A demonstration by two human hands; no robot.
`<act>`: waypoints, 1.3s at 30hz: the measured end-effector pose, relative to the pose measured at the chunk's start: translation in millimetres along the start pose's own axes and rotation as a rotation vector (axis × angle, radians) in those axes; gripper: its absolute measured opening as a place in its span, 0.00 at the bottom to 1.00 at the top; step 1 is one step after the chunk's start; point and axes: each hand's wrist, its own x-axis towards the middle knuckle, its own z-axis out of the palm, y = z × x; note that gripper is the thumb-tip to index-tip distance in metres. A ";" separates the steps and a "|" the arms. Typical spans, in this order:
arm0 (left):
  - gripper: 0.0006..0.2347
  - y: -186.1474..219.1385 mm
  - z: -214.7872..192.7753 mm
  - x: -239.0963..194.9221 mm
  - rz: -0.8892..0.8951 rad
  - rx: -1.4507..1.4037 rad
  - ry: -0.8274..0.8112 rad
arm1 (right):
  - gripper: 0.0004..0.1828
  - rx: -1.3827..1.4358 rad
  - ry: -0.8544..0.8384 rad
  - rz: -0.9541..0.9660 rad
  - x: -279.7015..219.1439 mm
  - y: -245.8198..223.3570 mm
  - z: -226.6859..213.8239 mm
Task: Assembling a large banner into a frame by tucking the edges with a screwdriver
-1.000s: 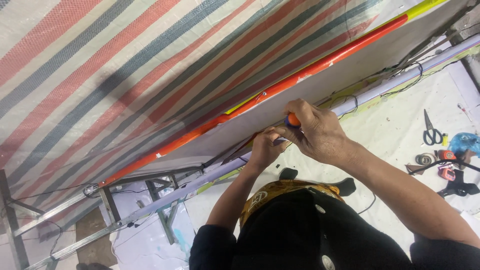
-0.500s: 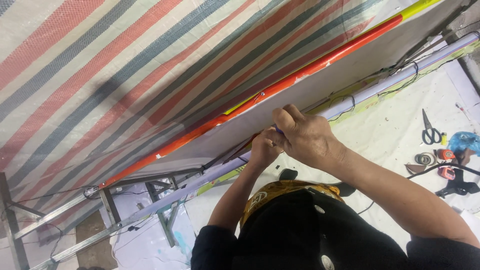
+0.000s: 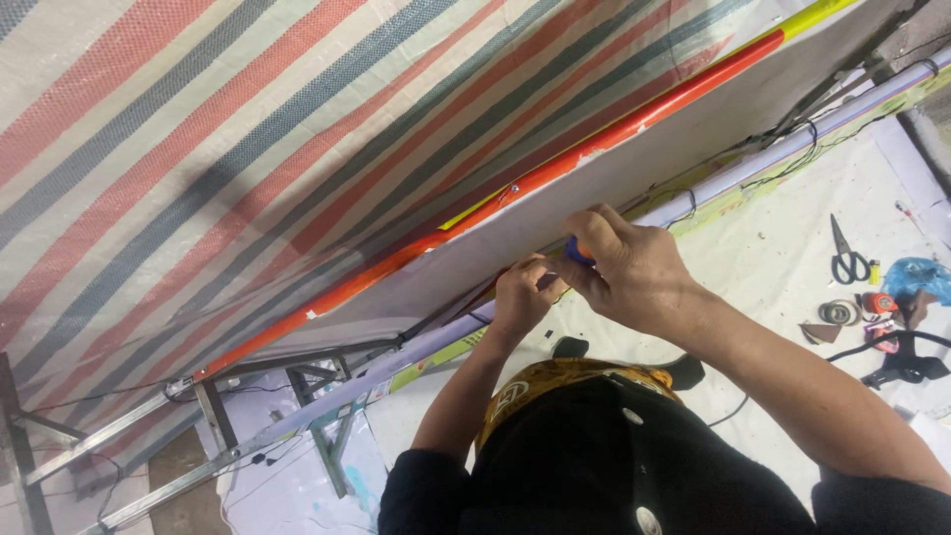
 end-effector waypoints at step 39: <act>0.04 -1.6 -1.8 2.5 -0.070 -0.051 -0.081 | 0.14 -0.084 -0.113 -0.095 -6.0 16.2 18.4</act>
